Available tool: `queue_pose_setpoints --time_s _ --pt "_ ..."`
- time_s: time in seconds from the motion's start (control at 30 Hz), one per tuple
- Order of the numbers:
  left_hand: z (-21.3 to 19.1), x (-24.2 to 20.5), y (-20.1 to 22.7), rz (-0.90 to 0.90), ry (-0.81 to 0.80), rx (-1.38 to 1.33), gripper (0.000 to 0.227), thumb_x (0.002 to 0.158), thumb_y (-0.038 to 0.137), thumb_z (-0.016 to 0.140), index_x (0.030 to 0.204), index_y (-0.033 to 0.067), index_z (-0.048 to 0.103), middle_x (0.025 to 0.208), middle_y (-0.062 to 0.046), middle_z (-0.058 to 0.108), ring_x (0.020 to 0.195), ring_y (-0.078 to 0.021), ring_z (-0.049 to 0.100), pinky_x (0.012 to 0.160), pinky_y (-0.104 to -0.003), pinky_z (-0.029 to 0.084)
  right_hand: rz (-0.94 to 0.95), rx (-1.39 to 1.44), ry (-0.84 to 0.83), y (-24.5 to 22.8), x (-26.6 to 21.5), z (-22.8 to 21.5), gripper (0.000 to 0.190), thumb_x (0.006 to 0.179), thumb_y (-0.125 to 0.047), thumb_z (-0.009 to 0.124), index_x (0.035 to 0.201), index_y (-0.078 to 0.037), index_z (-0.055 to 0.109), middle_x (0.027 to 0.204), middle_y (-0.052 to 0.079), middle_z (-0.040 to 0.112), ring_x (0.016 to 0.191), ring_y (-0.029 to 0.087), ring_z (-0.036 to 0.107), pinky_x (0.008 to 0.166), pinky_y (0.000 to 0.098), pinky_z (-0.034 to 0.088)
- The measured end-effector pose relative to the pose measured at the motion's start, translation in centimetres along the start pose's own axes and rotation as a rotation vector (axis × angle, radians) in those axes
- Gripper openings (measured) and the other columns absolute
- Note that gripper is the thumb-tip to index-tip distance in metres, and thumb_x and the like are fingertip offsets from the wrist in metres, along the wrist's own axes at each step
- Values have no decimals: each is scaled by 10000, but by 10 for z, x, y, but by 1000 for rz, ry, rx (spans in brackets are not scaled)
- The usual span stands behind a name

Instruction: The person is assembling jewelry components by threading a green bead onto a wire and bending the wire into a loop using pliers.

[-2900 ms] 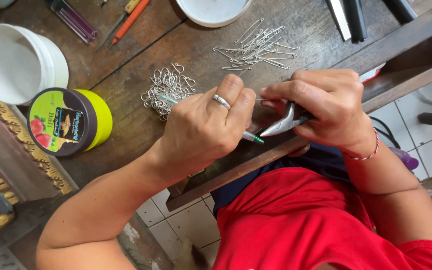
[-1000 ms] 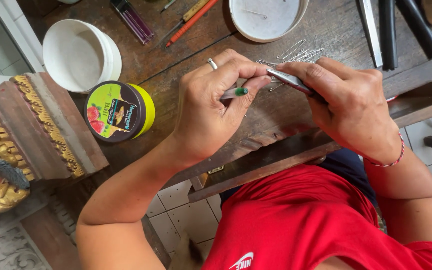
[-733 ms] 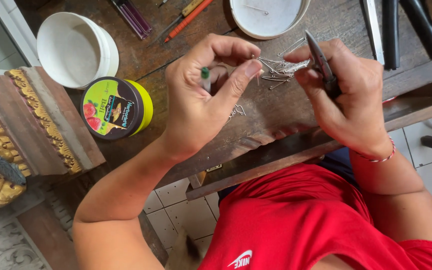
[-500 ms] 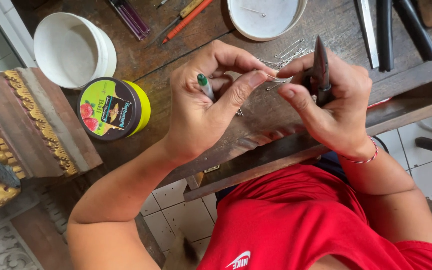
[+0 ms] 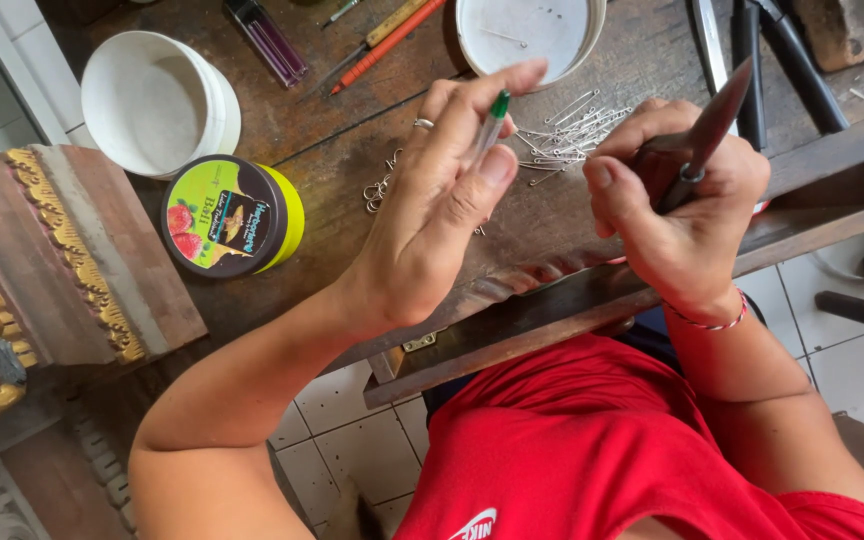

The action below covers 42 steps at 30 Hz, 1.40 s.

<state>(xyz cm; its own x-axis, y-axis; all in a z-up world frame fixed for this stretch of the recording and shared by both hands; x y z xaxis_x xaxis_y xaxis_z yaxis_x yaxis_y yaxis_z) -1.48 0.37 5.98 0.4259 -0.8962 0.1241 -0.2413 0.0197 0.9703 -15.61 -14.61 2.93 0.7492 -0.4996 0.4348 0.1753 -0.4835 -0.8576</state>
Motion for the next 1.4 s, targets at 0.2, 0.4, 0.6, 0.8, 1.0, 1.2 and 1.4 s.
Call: queue_pose_setpoints --time_s 0.2,0.4,0.6,0.8,1.0,1.2,1.4 --pt "8 3 -5 -13 12 -1 278 1107 175 479 1334 85 612 1057 -3 539 796 -72 498 789 -249 454 -139 -187 -12 1 -2 1 121 995 115 685 897 73 627 841 183 636 694 276 537 658 354 411" --pt "14 2 -10 -58 7 -152 144 1074 197 494 1150 80 527 913 15 565 676 -63 535 619 -205 484 -220 -221 20 4 -4 7 172 1043 16 687 904 84 612 838 216 631 708 305 559 689 394 441" --pt "18 1 -14 -73 10 -210 109 1079 193 496 1122 96 525 887 33 536 661 -43 457 595 -202 423 -218 -237 31 7 -7 7 157 1036 30 700 913 79 615 836 211 637 705 303 570 686 394 439" --pt "19 3 -16 -38 27 -137 116 1075 198 507 1103 89 535 936 20 572 739 -49 523 674 -213 488 -155 -212 29 10 -9 9 148 975 132 715 908 69 599 837 186 624 696 280 543 666 379 409" --pt "19 5 -12 33 47 -39 127 1048 206 574 1015 90 531 907 13 589 778 -77 591 669 -225 516 -130 -154 -2 11 -8 9 112 958 131 667 890 71 602 808 175 604 678 290 543 680 383 418" --pt "17 7 -12 74 63 -46 131 1055 166 573 951 103 526 815 31 513 658 -64 438 599 -239 386 -121 -95 -20 16 -7 11 119 946 138 683 884 90 593 784 188 598 658 293 549 675 385 435" --pt "11 7 -16 -78 -86 -387 128 1027 129 619 916 110 559 873 26 548 797 -56 492 714 -202 422 -56 163 -115 24 -9 6 165 974 -33 671 936 92 571 796 181 594 699 297 587 724 408 485"
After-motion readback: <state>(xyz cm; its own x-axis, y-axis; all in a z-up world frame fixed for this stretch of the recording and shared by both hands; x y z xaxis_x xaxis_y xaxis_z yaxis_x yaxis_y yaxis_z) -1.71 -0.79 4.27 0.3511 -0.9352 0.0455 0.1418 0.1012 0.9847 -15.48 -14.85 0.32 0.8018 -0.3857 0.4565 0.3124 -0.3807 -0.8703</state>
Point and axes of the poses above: each hand's wrist, its own x-axis towards the middle knuckle, its own z-axis out of the palm, y = z × x, the point moved 1 cm from there along x, towards the middle knuckle
